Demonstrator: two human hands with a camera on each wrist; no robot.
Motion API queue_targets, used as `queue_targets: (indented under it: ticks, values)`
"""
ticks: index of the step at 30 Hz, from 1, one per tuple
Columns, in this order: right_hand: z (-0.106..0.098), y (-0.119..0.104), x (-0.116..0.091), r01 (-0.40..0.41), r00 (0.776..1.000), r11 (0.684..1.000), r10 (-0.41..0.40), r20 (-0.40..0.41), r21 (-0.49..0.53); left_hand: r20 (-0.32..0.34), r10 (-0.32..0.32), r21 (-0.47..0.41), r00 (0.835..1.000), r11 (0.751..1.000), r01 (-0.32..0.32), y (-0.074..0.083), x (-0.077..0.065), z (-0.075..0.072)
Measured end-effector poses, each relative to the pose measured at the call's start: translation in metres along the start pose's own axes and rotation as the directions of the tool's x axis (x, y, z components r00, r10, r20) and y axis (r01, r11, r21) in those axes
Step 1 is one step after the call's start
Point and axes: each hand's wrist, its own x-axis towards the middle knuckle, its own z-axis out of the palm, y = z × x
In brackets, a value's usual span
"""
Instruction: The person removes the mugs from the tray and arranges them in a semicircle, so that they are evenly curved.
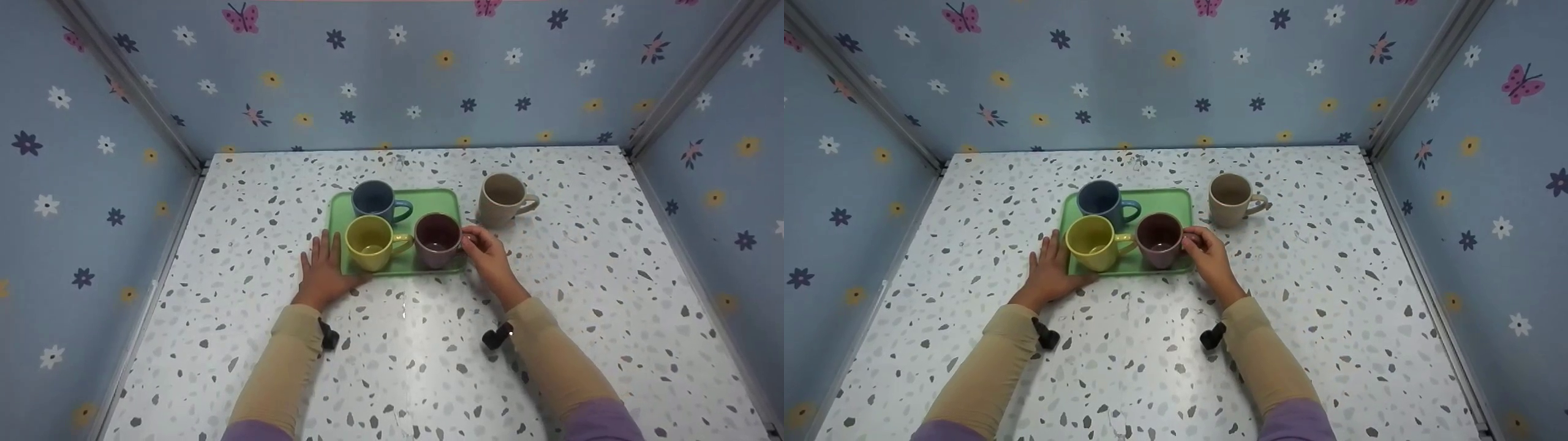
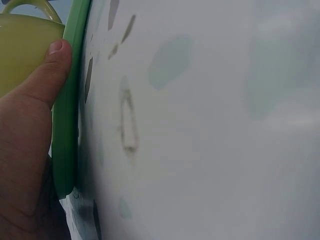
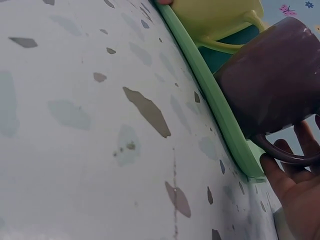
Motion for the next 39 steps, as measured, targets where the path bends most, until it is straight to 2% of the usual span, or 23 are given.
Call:
queue_targets:
  ticks: [5, 25, 28, 35, 39]
  values:
    - [0.000, 0.000, 0.000, -0.015, 1.000, 0.999, 0.015, 0.001, 0.050, -0.001, 0.012, 0.013, 1.000, 1.000, -0.012, -0.001, 0.001, 0.000]
    - [-0.002, -0.003, 0.002, -0.079, 0.996, 0.991, 0.082, -0.028, 0.109, -0.009, 0.009, 0.016, 1.000, 1.000, -0.009, -0.001, 0.001, -0.001]
    - [-0.004, -0.006, 0.002, -0.061, 0.997, 0.990, 0.066, -0.036, 0.129, -0.008, 0.008, 0.013, 1.000, 1.000, -0.008, -0.001, 0.001, -0.001]
    - [-0.010, -0.009, 0.001, 0.041, 0.998, 0.977, -0.032, -0.048, 0.211, -0.013, 0.010, 0.013, 1.000, 1.000, -0.010, 0.000, -0.001, -0.002]
    - [-0.015, -0.011, 0.001, 0.051, 0.997, 0.970, -0.037, -0.062, 0.239, -0.014, 0.015, 0.009, 1.000, 1.000, -0.015, 0.000, -0.001, -0.002]
